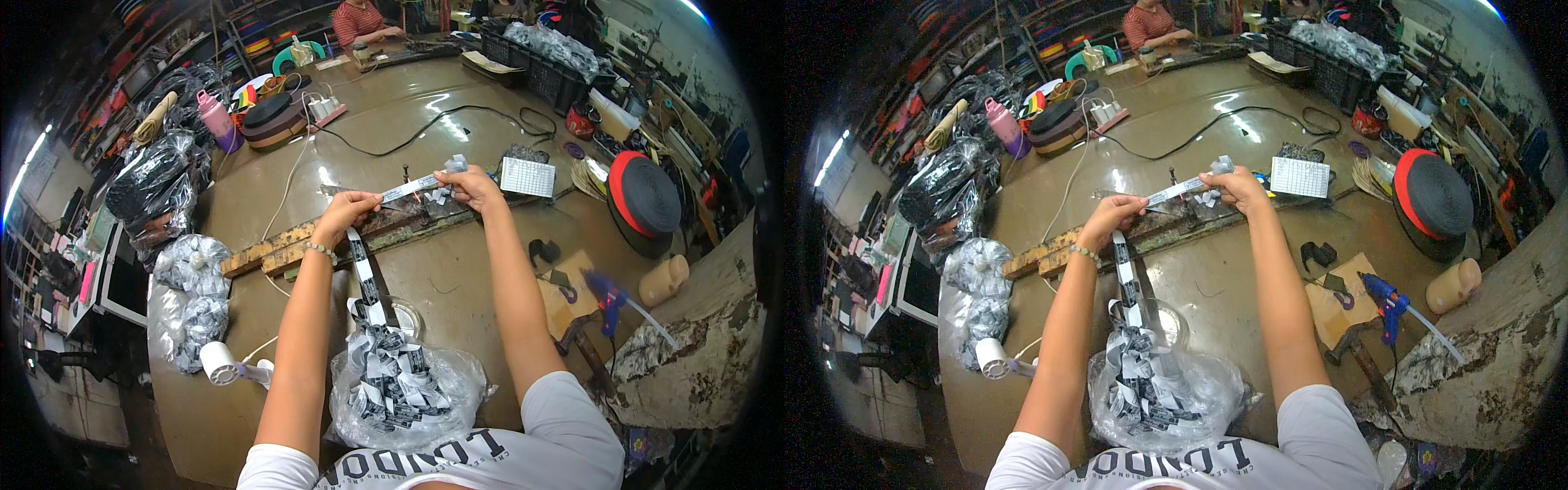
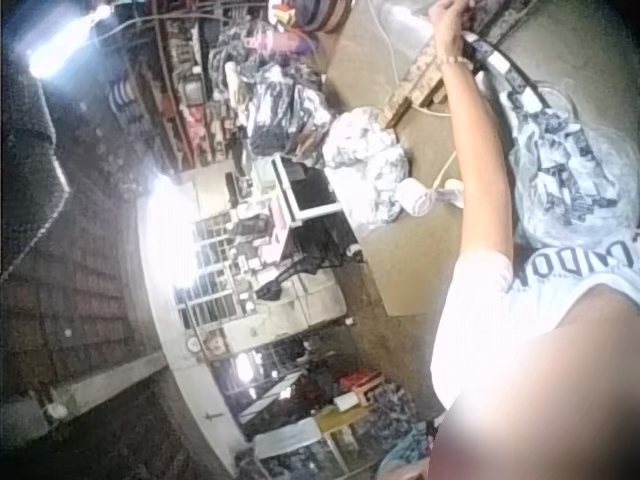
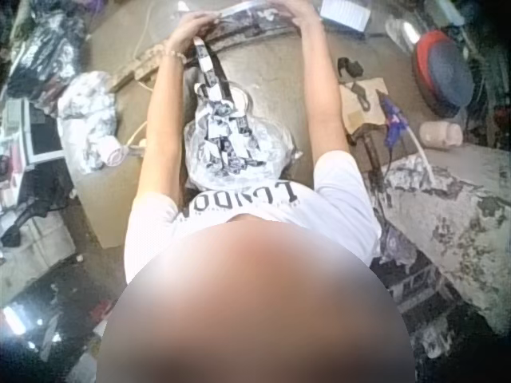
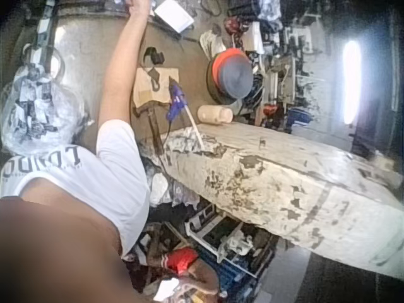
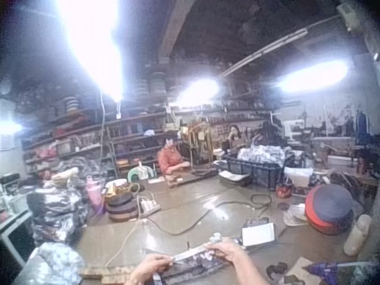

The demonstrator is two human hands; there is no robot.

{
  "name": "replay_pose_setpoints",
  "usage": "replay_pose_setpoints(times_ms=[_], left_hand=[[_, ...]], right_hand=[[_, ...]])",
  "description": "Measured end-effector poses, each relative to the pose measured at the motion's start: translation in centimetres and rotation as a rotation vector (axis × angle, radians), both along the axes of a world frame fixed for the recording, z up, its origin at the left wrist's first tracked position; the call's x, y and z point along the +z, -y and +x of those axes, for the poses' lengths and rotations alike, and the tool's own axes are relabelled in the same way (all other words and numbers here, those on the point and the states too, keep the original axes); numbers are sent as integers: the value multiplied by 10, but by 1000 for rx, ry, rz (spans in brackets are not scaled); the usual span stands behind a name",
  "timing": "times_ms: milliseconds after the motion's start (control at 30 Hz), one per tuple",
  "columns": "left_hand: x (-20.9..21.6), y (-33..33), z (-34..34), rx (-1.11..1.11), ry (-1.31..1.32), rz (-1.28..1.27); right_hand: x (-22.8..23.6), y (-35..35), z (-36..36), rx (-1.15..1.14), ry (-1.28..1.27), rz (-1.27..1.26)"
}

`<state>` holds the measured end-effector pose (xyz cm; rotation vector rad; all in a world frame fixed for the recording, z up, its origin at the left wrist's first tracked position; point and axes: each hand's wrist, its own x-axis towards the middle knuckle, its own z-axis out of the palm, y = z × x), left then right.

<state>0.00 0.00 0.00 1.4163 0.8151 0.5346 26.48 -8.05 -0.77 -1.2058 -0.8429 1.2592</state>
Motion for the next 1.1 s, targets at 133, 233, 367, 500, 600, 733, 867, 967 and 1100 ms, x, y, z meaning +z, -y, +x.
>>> replay_pose_setpoints(times_ms=[133, 233, 367, 500, 600, 733, 867, 967, 1100], left_hand=[[3, -1, 0, 4, -56, 52], [2, 4, 0, 13, -68, 67], [1, 2, 1, -12, -96, 81], [-4, 0, 4, -18, -158, 162], [-3, 1, 3, 16, -107, 144], [2, 9, 3, 26, -21, 105], [3, 15, 7, 8, 5, 139], [2, 16, 10, 25, 2, 160], [0, 13, 12, 25, -36, 177]], right_hand=[[-5, -4, -1, 36, -19, -28], [-7, -2, 1, 45, -15, -45], [-13, -4, 3, 48, 27, -46], [-20, -5, 0, 17, 156, -78], [-16, -3, 0, -28, 77, -17], [-9, -3, -4, -87, -211, 212], [-1, -3, -14, -16, -247, 189], [5, 0, -20, 113, -201, 97], [6, -2, -27, 199, -24, 45]])
